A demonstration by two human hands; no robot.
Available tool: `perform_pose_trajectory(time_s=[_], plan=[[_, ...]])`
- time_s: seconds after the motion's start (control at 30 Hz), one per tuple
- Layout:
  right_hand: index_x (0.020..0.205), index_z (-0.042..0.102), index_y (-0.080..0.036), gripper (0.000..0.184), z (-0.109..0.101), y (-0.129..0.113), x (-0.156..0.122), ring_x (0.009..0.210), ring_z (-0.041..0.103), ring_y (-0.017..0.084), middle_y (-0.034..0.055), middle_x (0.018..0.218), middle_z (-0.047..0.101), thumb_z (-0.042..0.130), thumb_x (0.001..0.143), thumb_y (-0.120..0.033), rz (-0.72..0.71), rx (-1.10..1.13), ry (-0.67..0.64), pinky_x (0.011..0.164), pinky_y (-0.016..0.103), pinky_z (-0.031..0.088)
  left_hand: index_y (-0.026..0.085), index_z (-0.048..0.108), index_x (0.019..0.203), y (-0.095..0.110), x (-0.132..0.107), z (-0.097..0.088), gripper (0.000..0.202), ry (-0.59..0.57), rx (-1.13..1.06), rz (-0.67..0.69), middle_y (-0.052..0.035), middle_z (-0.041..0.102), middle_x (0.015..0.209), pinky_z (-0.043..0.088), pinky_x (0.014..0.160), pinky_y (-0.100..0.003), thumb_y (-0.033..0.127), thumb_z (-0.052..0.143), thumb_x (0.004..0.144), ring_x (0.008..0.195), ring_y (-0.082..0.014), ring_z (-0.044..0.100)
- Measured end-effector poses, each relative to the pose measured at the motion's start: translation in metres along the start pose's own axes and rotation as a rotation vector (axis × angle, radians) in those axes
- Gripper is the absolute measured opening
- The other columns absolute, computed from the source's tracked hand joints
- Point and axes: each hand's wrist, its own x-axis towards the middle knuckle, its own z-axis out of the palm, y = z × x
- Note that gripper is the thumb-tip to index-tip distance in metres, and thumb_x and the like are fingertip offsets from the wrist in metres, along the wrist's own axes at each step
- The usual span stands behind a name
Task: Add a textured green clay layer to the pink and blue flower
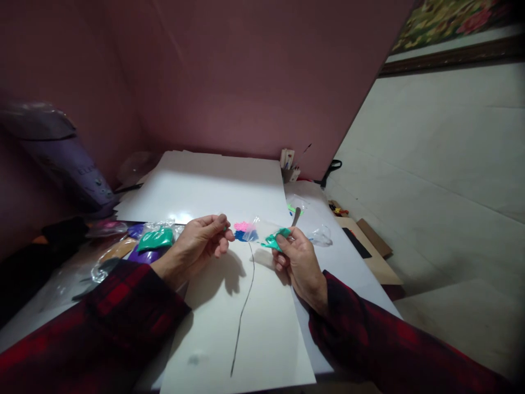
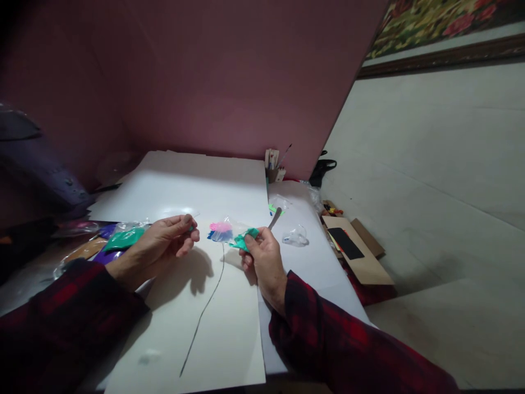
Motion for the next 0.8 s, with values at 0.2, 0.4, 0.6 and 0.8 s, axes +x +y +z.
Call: perform_pose_trajectory(time_s=[0.2,0.4,0.6,0.8], plan=[[0.082,0.045,-0.020,0.024,0.0010,-0.0003,-0.0016,0.039,0.035,0.003,-0.0074,0.056,0.051,0.067,0.080,-0.030,0.016,-0.003,0.005,0.037,0.014,0.031,0.009,0.064,0.091,0.0001,-0.0001,0.0002,0.031,-0.024,-0.064,0.026,-0.0023,0.060,0.060,0.038,0.039,-0.015,0.040,0.060,0.086,0.040,-0.0048,0.047],[0.083,0.044,-0.021,0.024,0.0002,0.0020,-0.0009,0.038,0.034,0.003,-0.0083,0.055,0.050,0.067,0.079,-0.029,0.014,0.023,-0.006,0.036,0.013,0.031,0.008,0.065,0.095,-0.0016,0.0037,-0.0007,0.021,0.014,-0.069,-0.030,-0.0092,0.067,0.083,0.049,0.056,-0.017,0.010,0.071,0.075,0.062,-0.0097,0.061],[0.082,0.044,-0.021,0.023,-0.0013,0.0016,0.0001,0.038,0.035,0.003,-0.0073,0.055,0.052,0.066,0.080,-0.029,0.013,0.024,0.002,0.036,0.013,0.031,0.009,0.063,0.069,-0.0030,0.0031,0.0005,0.015,-0.012,-0.026,-0.008,-0.0012,0.057,0.065,0.034,0.040,-0.011,0.018,0.073,0.075,0.046,-0.0026,0.046],[0.083,0.045,-0.021,0.024,0.0005,-0.0001,-0.0003,0.038,0.035,0.003,-0.0069,0.056,0.053,0.067,0.079,-0.030,0.019,0.014,0.016,0.036,0.013,0.032,0.008,0.067,0.098,-0.0007,0.0003,-0.0021,0.023,-0.048,-0.085,-0.016,-0.0029,0.057,0.069,0.039,0.044,-0.014,0.024,0.066,0.082,0.049,-0.0052,0.047]])
